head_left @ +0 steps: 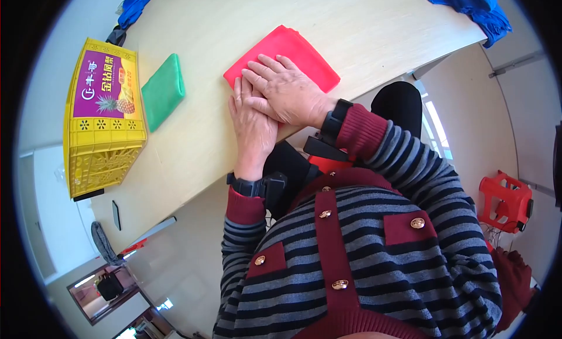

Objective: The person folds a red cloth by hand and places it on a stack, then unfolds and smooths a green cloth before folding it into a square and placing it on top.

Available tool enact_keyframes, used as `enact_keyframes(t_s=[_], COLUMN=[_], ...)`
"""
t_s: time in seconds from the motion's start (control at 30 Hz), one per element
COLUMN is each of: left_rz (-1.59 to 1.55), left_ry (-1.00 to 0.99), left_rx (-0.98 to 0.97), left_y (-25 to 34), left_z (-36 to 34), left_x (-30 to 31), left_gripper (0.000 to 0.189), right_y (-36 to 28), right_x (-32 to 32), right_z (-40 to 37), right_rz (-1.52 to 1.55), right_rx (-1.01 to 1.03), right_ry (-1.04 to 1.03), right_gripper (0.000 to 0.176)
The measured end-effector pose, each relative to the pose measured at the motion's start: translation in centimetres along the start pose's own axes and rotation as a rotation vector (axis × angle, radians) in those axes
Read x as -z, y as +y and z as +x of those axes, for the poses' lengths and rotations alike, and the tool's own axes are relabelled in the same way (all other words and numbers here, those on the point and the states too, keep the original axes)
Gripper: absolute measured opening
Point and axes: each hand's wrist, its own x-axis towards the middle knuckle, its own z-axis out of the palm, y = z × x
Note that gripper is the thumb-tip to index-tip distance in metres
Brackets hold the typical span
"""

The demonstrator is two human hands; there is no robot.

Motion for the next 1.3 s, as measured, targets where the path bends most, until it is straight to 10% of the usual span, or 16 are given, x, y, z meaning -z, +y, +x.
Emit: enact_keyframes(t_s=[0.83, 1.3], left_rz=[0.060, 0.021], left_ry=[0.023, 0.029], left_rx=[0.011, 0.018], left_y=[-1.1, -4.3], left_z=[-2.2, 2.5], left_x=[0.5, 0.8], left_gripper=[0.062, 0.058], right_y=[6.8, 3.3], right_x=[2.4, 0.7], right_z=[-1.5, 1.7], right_rz=[-0.263, -0.125], right_rx=[-0.315, -0.040], right_ry=[-0.007, 0.010], right_gripper=[0.059, 0.061])
